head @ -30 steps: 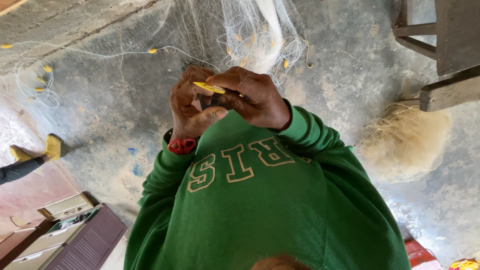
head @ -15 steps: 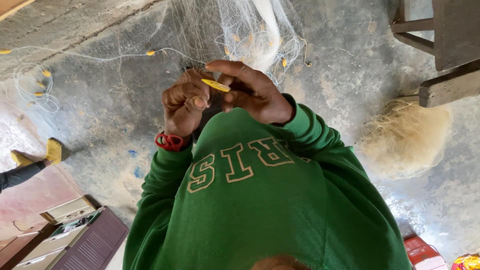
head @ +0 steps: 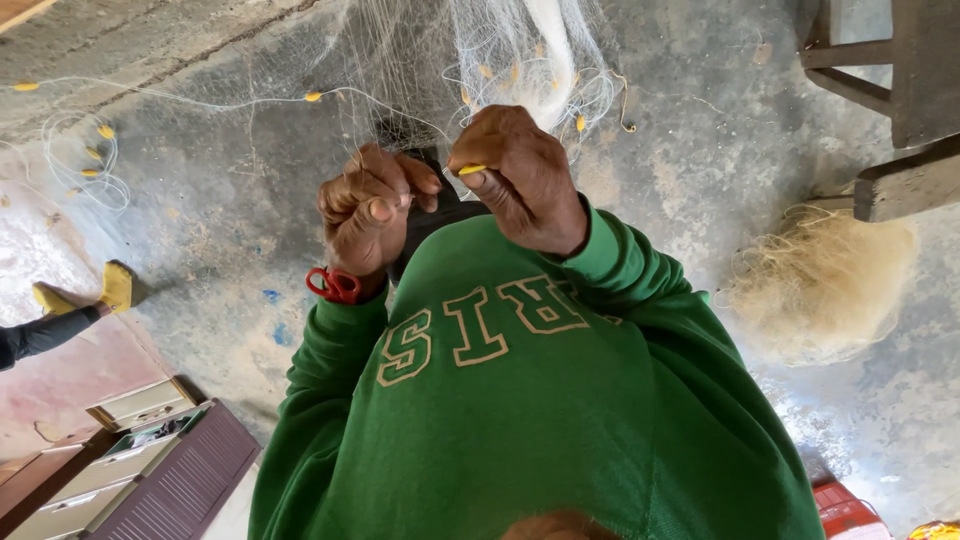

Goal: Repairing a monofilament fishing net using a netting needle

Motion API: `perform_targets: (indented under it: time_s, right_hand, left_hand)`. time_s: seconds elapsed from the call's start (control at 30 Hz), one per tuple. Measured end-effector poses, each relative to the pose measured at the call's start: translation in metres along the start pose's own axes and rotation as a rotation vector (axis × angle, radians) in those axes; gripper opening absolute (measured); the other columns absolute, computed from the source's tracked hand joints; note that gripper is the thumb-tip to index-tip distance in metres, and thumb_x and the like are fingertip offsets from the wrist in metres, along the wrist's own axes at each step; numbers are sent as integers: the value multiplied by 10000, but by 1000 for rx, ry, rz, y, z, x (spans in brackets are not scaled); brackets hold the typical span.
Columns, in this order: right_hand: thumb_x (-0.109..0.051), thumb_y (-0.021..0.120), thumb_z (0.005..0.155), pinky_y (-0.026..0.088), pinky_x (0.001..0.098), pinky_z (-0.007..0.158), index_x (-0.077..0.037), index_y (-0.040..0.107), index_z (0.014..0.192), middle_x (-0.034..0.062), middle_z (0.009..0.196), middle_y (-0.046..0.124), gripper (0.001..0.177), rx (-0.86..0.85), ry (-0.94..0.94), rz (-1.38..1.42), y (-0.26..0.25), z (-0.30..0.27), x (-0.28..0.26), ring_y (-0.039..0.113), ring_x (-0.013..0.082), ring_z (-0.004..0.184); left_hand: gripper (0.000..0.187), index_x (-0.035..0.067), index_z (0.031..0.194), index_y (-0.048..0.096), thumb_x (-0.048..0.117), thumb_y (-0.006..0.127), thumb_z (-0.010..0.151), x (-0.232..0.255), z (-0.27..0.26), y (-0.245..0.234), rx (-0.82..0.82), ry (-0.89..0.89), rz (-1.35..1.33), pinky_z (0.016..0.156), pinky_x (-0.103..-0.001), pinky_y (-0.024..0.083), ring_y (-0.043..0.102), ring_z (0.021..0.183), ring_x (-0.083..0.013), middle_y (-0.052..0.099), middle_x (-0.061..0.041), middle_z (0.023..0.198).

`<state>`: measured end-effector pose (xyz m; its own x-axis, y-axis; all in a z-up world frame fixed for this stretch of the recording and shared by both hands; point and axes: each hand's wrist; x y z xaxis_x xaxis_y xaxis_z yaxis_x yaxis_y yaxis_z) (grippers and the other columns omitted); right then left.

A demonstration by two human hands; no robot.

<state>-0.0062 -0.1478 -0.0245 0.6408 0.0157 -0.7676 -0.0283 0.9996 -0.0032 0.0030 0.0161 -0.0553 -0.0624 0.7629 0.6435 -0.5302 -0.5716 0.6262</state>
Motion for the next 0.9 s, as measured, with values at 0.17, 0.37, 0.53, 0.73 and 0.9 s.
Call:
perform_targets:
  time_s: [0.17,0.37,0.53,0.73,0.9]
  right_hand:
    - [-52,515,855,457,334,560,43,600,897,118,722,542,134,13,77,59,2,-4,-8,507,231,607]
    - [-136,476,892,451,335,677,-25,518,842,114,817,489,128,-22,169,225,-7,6,-5,487,215,752]
    - [-181,496,931,531,293,854,-109,524,946,124,1184,468,79,-68,419,647,-11,11,16,480,204,1145]
    - [-159,495,894,489,332,805,-36,541,867,176,1077,454,134,-353,330,903,-5,17,25,518,247,981]
    - [-58,509,837,417,334,635,-1,569,807,143,775,489,88,-349,187,854,-16,16,25,493,210,691]
  left_hand:
    - [129,-45,759,495,-1,448,871,24,24,42,74,-47,62,699,-225,445,510,847,-233,472,-112,786]
    - [158,-11,745,521,100,512,857,10,-7,3,28,-90,-180,737,-476,516,546,899,-412,465,-125,781]
    - [159,16,789,526,127,479,892,11,-7,7,-15,-214,-443,822,-486,499,559,968,-329,458,-89,812]
    - [162,-11,803,482,107,434,903,5,-8,9,-104,-56,-514,830,-553,438,480,1036,-460,457,-145,821]
    - [151,24,796,450,133,421,896,14,-15,-4,-85,-90,-423,817,-569,442,484,1019,-464,425,-123,792]
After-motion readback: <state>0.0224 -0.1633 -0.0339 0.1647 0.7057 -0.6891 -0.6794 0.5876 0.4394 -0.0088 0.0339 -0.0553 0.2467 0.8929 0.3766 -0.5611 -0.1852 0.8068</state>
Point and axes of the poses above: each hand's wrist, its own z-axis towards the middle knuckle, its own y-axis out of the palm, x = y × z
